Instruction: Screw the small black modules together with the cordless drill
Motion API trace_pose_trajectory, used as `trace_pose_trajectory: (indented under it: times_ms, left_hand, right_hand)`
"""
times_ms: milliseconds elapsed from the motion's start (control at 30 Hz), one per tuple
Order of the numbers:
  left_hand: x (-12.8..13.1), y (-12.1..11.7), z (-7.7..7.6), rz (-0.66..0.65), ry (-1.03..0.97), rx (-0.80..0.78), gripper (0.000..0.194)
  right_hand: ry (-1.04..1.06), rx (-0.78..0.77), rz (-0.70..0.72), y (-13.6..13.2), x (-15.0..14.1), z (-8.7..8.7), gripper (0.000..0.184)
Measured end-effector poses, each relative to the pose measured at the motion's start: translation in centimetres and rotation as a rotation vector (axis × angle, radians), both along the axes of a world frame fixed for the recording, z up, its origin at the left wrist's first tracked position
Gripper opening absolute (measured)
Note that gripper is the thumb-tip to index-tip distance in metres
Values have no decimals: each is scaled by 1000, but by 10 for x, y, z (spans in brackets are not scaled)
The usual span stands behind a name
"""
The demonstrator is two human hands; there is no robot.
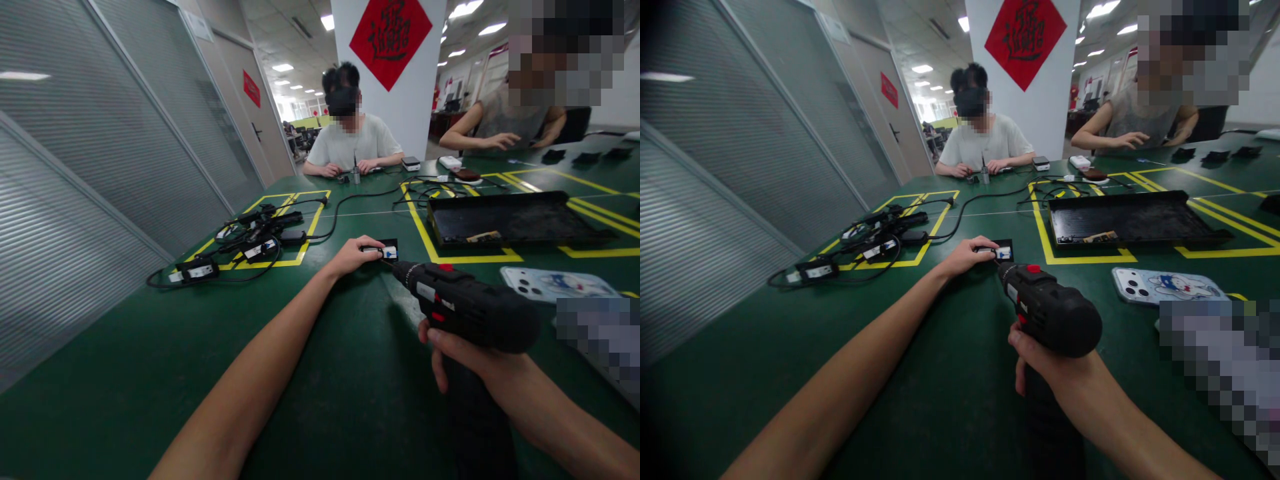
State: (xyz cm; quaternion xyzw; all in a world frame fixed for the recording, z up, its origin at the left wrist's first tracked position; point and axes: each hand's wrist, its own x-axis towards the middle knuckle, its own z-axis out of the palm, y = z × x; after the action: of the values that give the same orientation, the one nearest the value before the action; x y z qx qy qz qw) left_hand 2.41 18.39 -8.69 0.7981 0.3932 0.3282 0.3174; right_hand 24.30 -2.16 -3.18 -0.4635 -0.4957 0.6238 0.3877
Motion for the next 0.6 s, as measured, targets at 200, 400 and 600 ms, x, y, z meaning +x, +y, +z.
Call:
trace_pose_trajectory:
  times_ms: [200,400,600]
  left_hand:
    - [0,0,0,0,-5,2,32]
    - [0,-1,0,3,-9,-2,31]
    - [0,-1,1,6,-2,-7,31]
  right_hand:
    - [6,-22,-8,0,0,3,69]
    - [-15,9,11,0,1,0,57]
    - [-8,-24,-8,-1,1,1,61]
